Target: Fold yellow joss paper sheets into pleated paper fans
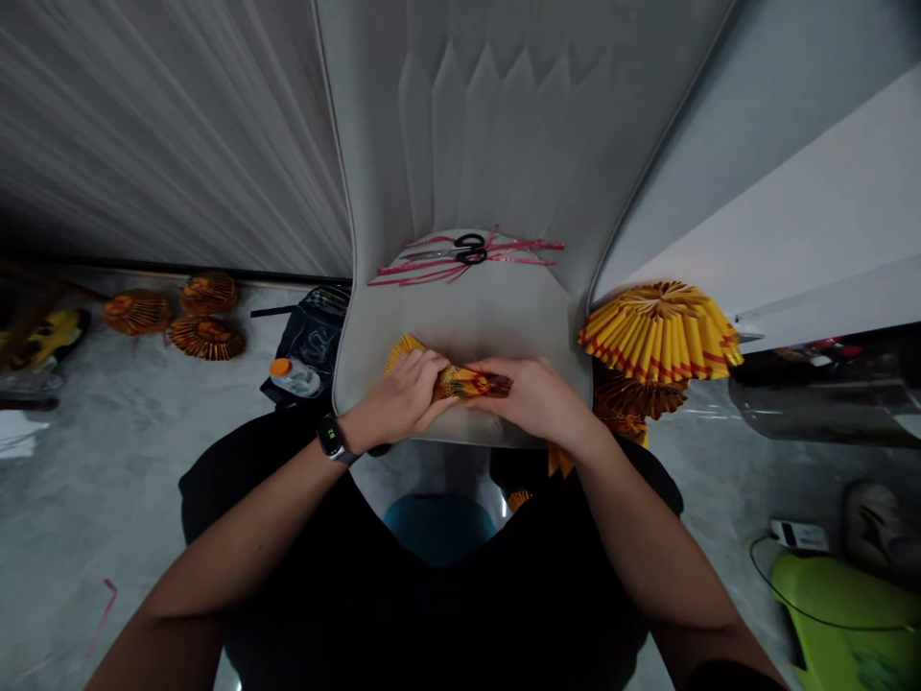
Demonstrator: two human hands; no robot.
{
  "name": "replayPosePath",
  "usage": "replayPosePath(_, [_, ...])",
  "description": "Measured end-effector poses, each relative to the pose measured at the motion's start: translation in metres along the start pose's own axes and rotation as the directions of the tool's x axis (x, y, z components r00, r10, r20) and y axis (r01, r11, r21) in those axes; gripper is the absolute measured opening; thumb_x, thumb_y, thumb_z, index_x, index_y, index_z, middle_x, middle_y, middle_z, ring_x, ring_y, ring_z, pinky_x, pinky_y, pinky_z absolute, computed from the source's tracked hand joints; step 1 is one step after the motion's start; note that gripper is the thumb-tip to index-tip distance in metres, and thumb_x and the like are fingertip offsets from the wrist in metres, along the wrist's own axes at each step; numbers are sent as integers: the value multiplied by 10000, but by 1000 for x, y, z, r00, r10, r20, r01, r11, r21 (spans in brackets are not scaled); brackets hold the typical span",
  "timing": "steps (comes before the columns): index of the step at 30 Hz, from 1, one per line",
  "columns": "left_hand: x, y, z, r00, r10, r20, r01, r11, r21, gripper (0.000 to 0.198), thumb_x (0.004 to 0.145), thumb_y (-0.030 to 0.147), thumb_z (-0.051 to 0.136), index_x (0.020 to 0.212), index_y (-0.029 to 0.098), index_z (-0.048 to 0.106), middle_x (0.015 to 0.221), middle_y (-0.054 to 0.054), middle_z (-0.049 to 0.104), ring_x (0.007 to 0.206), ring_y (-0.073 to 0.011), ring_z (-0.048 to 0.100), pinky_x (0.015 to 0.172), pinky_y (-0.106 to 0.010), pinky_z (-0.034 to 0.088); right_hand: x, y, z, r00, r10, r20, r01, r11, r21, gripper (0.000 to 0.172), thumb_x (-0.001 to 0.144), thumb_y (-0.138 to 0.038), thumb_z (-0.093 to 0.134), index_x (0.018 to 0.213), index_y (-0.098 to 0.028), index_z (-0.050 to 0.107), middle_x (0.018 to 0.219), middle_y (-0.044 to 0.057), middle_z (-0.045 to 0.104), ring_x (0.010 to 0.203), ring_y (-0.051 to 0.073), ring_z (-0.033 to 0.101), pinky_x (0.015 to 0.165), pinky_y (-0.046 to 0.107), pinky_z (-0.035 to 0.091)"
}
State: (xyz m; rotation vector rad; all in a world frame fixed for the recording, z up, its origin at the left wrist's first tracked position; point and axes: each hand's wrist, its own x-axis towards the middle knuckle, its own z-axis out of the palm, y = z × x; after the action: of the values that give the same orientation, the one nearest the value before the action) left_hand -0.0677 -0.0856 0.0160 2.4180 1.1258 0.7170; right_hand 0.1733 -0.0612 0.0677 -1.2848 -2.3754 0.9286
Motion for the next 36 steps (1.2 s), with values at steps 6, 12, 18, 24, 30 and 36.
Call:
replayPosePath(6, [0,11,-2,998,-28,63,32,998,-51,378,1067,442,494,1307,154,545,1186,-163,637,1100,-316,618,991,-530,529,-2,-7,4,996,88,-13,-89,974,-207,195,915,-406,789,1068,-285,787,863,32,815,758,241,751,681,328,498])
replayPosePath(12, [-5,9,5,998,-54,29,56,995,-87,722,926,612,724,1435,171,466,1335,-191,625,1219,-361,622,1042,-550,521,1,-5,3,999,24,35,-18,984,-177,81,936,-334,756,995,-290,791,852,0,802,737,197,714,666,298,441])
replayPosePath(18, [-5,1,-10,990,-29,140,48,990,-135,388,1080,501,522,1333,211,571,1175,-121,708,1082,-275,682,966,-458,552,0,-5,5,999,46,20,-43,994,-98,117,942,-393,754,905,-286,783,762,-24,765,657,165,654,626,283,401])
replayPosePath(24, [-5,7,-3,997,-44,62,44,999,7,338,1084,398,456,1275,139,558,1143,-170,671,1045,-303,648,934,-507,548,0,-4,-3,998,52,41,-50,997,-60,212,893,-403,811,1055,-269,789,890,2,809,749,193,716,694,287,460])
replayPosePath(30, [-2,-2,12,999,-20,-27,20,1000,14,528,993,664,574,1173,167,591,1091,-153,690,1011,-320,666,885,-499,567,-1,-7,-6,998,26,58,-18,990,-138,83,943,-275,733,973,-244,805,888,28,806,805,202,716,742,301,447])
replayPosePath(36, [-2,-10,11,999,16,-34,-15,1000,26,513,1016,705,510,1097,205,594,932,-72,712,846,-240,709,748,-370,559,-2,-8,-2,999,2,38,5,985,-175,89,948,-249,721,955,-266,807,832,10,789,824,200,709,843,322,460])
